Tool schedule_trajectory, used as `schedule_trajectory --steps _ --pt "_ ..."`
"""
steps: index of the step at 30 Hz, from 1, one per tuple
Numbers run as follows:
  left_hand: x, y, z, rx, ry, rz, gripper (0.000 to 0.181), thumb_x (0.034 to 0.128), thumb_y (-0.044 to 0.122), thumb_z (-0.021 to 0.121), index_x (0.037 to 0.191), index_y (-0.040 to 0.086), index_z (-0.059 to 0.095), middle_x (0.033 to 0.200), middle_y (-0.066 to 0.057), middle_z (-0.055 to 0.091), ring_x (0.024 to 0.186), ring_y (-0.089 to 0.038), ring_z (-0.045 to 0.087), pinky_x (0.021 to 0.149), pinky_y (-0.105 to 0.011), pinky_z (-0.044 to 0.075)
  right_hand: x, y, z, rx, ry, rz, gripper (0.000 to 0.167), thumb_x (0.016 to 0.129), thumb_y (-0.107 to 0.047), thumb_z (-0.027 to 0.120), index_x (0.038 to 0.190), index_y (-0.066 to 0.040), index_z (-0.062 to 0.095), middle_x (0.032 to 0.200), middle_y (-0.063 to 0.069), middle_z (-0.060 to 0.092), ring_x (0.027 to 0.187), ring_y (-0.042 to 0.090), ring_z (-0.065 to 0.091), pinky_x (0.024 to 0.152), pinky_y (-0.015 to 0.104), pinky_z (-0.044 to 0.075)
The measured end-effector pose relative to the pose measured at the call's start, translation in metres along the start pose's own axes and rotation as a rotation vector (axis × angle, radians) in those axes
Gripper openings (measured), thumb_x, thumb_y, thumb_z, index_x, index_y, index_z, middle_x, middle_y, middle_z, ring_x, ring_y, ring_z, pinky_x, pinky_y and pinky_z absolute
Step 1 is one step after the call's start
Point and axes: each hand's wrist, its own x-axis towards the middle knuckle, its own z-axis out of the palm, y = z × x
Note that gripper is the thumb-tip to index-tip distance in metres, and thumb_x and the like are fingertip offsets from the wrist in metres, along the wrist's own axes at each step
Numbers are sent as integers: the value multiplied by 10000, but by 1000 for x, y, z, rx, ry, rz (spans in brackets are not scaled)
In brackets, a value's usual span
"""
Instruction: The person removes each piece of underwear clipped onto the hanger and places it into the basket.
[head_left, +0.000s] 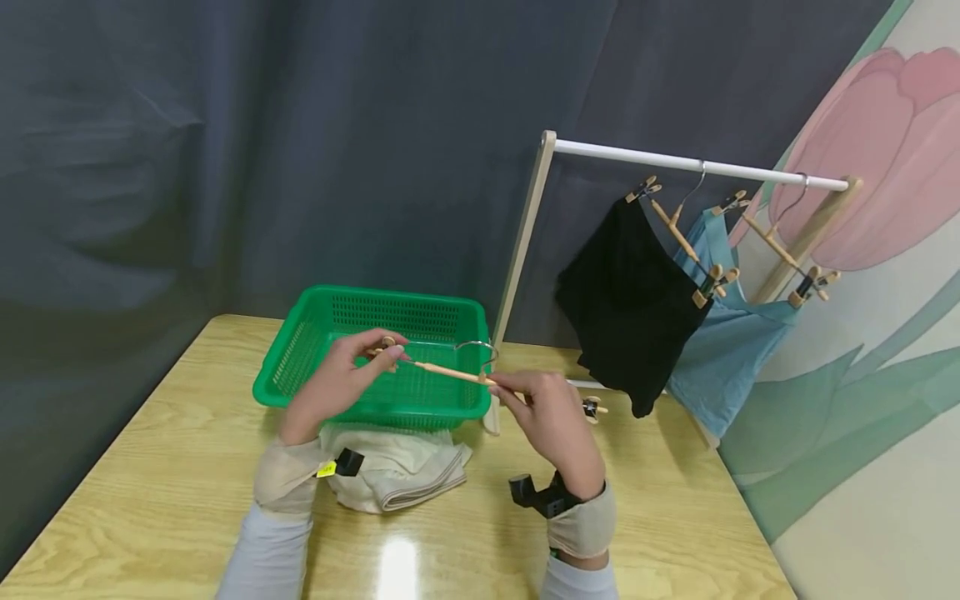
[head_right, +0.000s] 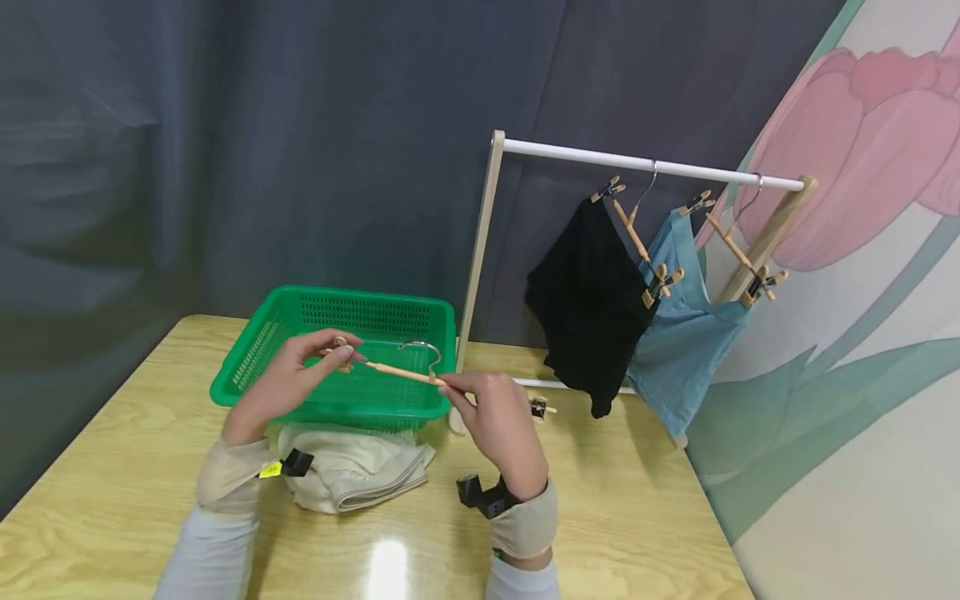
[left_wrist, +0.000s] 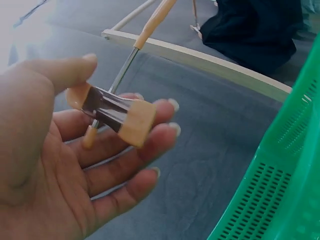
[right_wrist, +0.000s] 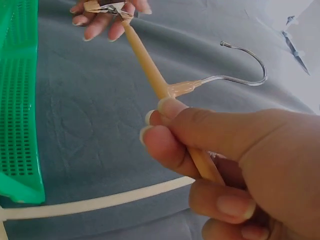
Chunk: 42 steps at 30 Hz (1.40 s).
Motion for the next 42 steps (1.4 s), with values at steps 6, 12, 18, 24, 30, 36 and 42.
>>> schedule_trajectory --steps 6,12,18,24,30,36,42 --pt "3 5 11 114 2 -27 352 1070 335 545 1319 105 637 1099 -81 727 934 -222 676 792 -421 533 -5 -1 -8 -90 -5 44 175 919 -203 769 1083 -228 824 627 -118 593 482 73 349 463 251 283" --pt "6 8 27 107 -42 -13 419 1070 408 519 1368 128 606 1192 -70 721 1138 -276 652 972 -530 508 -22 -2 -27 -106 -11 115 189 928 -190 759 1103 -229 818 643 -98 615 482 82 365 452 257 284" --pt "11 8 43 42 -14 84 430 1117 332 410 1471 124 537 1355 -63 658 1325 -279 564 1097 -544 436 -39 -1 -48 -116 61 161 178 938 -148 743 1102 -158 811 754 -26 710 529 95 446 485 266 347" --pt "23 0 69 -234 37 117 400 1088 91 467 1481 24 496 1442 -169 580 1363 -334 513 1107 -541 420 -58 -4 -65 -273 187 311 204 926 -130 758 1124 -134 807 777 90 746 541 221 519 451 334 331" --pt "46 -2 91 -294 43 49 437 1081 58 462 1515 -1 450 1588 -176 408 1473 -346 375 1151 -524 386 -54 -6 -75 -347 265 411 201 963 -152 718 1148 -133 796 693 121 682 493 274 455 400 344 271" --pt "78 -3 113 -299 86 -26 443 1088 109 477 1525 43 453 1577 -157 433 1473 -301 390 1179 -492 362 -40 -2 -89 -336 351 587 250 1014 -202 652 1213 -103 765 905 198 751 549 355 523 427 394 325" --pt "109 -4 134 -252 196 -30 447 1082 111 498 1520 30 460 1527 -197 484 1419 -322 463 1133 -477 421 -18 -5 -101 -315 377 610 283 1056 -210 573 1252 -90 738 962 179 756 713 441 613 536 477 423"
